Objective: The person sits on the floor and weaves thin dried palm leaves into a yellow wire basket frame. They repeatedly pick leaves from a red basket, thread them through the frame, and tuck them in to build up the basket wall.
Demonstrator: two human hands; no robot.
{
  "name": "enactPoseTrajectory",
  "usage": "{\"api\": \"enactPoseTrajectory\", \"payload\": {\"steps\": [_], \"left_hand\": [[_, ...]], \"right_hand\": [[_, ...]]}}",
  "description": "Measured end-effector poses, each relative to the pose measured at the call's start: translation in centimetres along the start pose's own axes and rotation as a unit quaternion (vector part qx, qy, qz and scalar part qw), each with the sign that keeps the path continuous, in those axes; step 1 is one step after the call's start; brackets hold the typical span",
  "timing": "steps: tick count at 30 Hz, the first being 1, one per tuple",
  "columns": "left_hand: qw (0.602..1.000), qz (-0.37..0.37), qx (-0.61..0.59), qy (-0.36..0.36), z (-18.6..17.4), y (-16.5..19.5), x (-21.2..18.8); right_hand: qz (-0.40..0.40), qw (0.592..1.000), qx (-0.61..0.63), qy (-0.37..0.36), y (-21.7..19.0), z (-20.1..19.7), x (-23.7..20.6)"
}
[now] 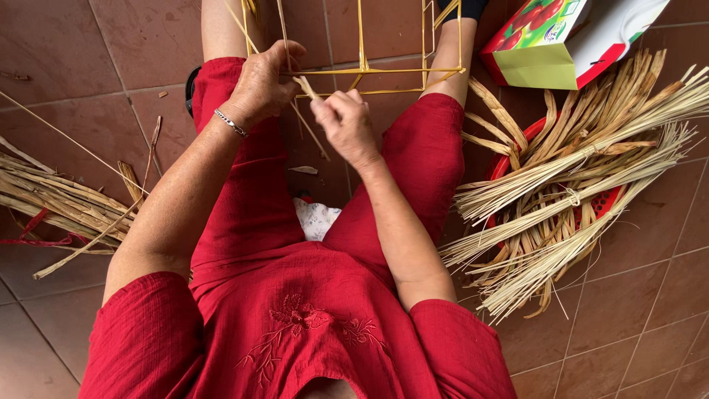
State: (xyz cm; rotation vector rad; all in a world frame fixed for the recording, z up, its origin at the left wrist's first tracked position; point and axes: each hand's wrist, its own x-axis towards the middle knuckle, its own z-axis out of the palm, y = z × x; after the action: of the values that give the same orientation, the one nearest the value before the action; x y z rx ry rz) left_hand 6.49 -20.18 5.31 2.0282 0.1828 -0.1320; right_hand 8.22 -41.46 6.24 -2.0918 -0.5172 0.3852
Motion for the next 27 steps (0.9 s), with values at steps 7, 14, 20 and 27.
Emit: {"api": "enactPoseTrajectory", "payload": {"steps": [7, 14, 20, 27], "left_hand": [[0.998, 0.038, -0.015, 0.044, 0.3, -0.7, -0.1], [0.996, 0.069, 0.003, 0.05, 0.5, 0.1, 0.5], [0.994, -0.088, 0.042, -0.056, 0.0, 1.1, 1.4], [0.967, -0.2, -0.022, -0.158, -1.9, 2.6, 2.9]], "right_hand": [[0.12, 0.871, 0.475, -0.041, 0.2, -3.3, 5.4], [0.191, 0.844, 0.498, -0.046, 0.4, -4.3, 11.9], [0.153, 0.955, 0.253, 0.015, 1.3, -4.0, 10.1], [-0.068, 0.996, 0.006, 0.05, 1.3, 1.1, 3.0]]}}
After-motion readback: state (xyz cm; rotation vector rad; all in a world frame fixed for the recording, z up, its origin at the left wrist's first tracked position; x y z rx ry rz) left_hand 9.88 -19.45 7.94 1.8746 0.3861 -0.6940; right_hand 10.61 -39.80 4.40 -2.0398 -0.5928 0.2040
